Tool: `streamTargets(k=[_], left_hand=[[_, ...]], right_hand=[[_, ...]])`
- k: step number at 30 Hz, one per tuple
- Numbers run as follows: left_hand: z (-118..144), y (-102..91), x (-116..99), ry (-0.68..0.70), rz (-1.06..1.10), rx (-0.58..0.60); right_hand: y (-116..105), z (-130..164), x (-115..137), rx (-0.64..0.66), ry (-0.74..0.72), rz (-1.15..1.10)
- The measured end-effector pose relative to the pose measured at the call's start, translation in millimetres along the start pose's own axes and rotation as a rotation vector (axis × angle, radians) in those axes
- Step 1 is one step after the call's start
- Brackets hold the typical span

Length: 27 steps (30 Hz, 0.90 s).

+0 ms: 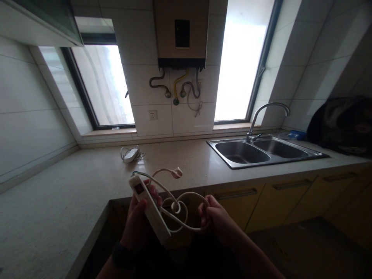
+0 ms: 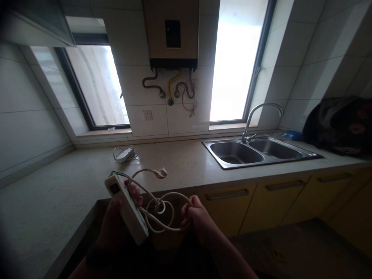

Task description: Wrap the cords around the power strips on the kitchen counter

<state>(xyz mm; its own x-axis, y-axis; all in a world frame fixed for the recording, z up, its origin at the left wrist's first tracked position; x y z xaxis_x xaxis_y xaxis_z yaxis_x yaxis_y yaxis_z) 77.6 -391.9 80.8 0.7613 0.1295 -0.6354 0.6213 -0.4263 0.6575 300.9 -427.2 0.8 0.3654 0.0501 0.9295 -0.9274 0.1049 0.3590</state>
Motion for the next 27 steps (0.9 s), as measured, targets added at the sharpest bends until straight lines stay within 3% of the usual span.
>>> streamTargets(k=[5, 7, 13, 15, 19, 25, 27], left_hand=[[7.0, 19.2, -2.0, -0.035, -0.084, 0.193], [11.9, 24.3, 1.2, -0.074, -0.103, 0.233], [20.1, 27.1, 14.9, -0.155, -0.219, 0.250], [19.4, 23.1, 19.6, -0.173, -0.212, 0.205], [18.7, 15.2, 26.7, -0.191, -0.167, 0.116], [20.7, 25.0, 34.3, -0.258, -0.074, 0.185], [18.8, 30.3, 30.9, -0.251, -0.051, 0.205]], right_hand=[[22.8, 4.4, -1.8, 0.232, -0.079, 0.263], [30.0, 9.6, 2.4, 0.270, -0.112, 0.412], [60.7, 45.8, 54.1, 0.245, -0.594, 1.122], [70.9, 53.7, 58.0, 0.277, -0.657, 1.230], [84.4, 56.0, 54.2, 0.308, -0.652, 1.232], [95.1, 51.7, 45.6, 0.323, -0.711, 1.035], [90.1, 47.0, 48.0, 0.269, -0.735, 0.986]])
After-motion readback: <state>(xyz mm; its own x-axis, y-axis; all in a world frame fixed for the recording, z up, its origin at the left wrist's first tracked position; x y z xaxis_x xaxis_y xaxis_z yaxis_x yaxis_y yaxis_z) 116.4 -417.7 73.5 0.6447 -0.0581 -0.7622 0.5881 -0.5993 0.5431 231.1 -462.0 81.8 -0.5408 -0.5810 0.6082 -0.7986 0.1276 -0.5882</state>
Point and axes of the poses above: each hand's wrist, its own z-axis away from the middle knuckle, its own y-axis out of the palm, x = y × z, the point moved 10 cm from there along -z, towards the middle knuckle, and after that the axes turned 1 degree about -x, right-handed, at the moved point
